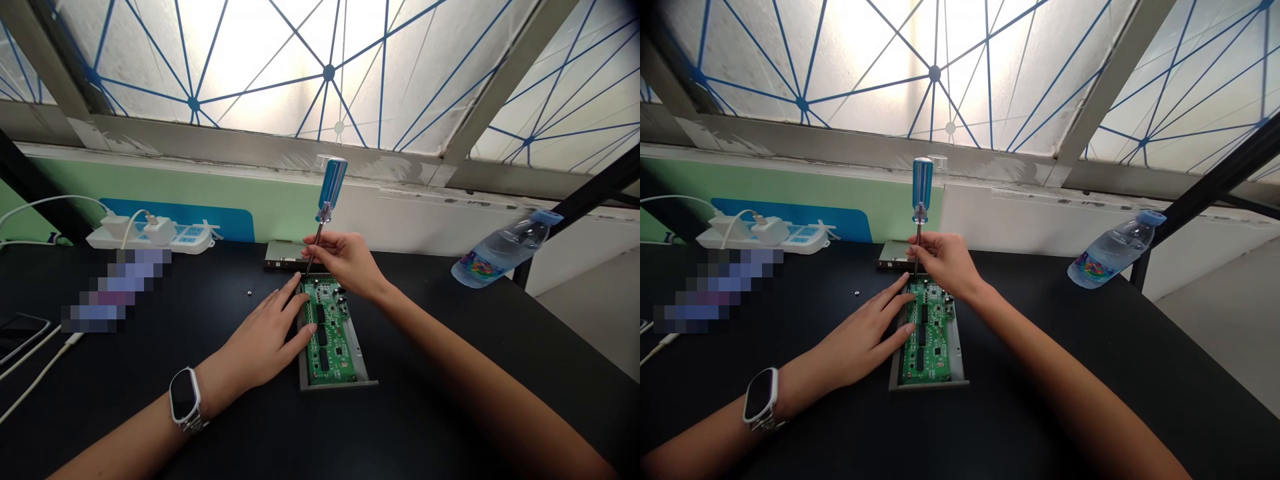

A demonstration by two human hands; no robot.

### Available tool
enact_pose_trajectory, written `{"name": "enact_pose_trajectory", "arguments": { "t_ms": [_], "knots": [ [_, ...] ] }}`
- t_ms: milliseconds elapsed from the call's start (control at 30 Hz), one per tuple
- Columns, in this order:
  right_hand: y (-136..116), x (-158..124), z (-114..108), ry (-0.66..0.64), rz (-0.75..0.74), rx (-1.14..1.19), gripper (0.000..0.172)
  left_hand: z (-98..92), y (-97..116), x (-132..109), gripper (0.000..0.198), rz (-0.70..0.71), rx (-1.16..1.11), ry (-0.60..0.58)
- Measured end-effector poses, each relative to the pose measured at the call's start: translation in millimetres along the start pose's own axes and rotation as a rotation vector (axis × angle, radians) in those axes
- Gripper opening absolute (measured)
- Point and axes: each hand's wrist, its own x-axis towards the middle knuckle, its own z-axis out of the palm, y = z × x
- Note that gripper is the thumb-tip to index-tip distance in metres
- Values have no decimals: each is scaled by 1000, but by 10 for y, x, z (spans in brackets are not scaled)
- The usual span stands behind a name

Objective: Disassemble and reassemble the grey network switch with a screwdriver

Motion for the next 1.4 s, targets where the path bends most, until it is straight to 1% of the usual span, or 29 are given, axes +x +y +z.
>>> {"name": "enact_pose_trajectory", "arguments": {
  "t_ms": [100,167,200,267,367,400,467,633,767,833,933,1033,1067,1100,1200,1300,1400],
  "knots": [
    [-27,-5,-10,-90,23,52,24,0,3,2,55,-2,8,-7],
    [-37,-7,-7,-115,26,86,28,-1,2,4,56,-2,11,-14],
    [-37,-7,-4,-108,22,95,30,0,1,4,56,-1,12,-16],
    [-23,-5,6,-46,14,104,32,2,-1,5,56,0,13,-19],
    [21,2,19,66,45,186,27,12,-11,4,56,4,11,-11],
    [37,5,21,82,63,224,28,15,-15,4,55,4,8,-5],
    [62,9,19,74,89,265,32,19,-20,2,55,3,2,3],
    [48,17,-1,-21,70,217,25,8,-18,-4,57,-12,3,-21],
    [-5,10,-22,-139,67,199,32,-2,-6,3,56,-7,0,-20],
    [-14,-1,-27,-182,50,145,35,-7,5,7,56,-6,-3,-19],
    [-8,-15,-18,-151,-5,-31,34,-14,18,7,58,-16,1,-43],
    [-13,-17,1,-64,-32,-131,17,-14,14,4,59,-21,2,-46],
    [-20,-15,6,-45,-34,-131,13,-12,9,3,59,-19,1,-40],
    [-27,-12,10,-36,-33,-127,13,-9,3,2,58,-15,1,-32],
    [-36,-9,10,-48,-17,-104,12,3,-16,-1,56,7,0,-8],
    [-13,-15,-1,-83,10,-56,17,15,-30,-5,54,25,2,9],
    [15,-26,-14,-112,6,-23,19,17,-38,-9,51,43,2,32]
  ]
}}
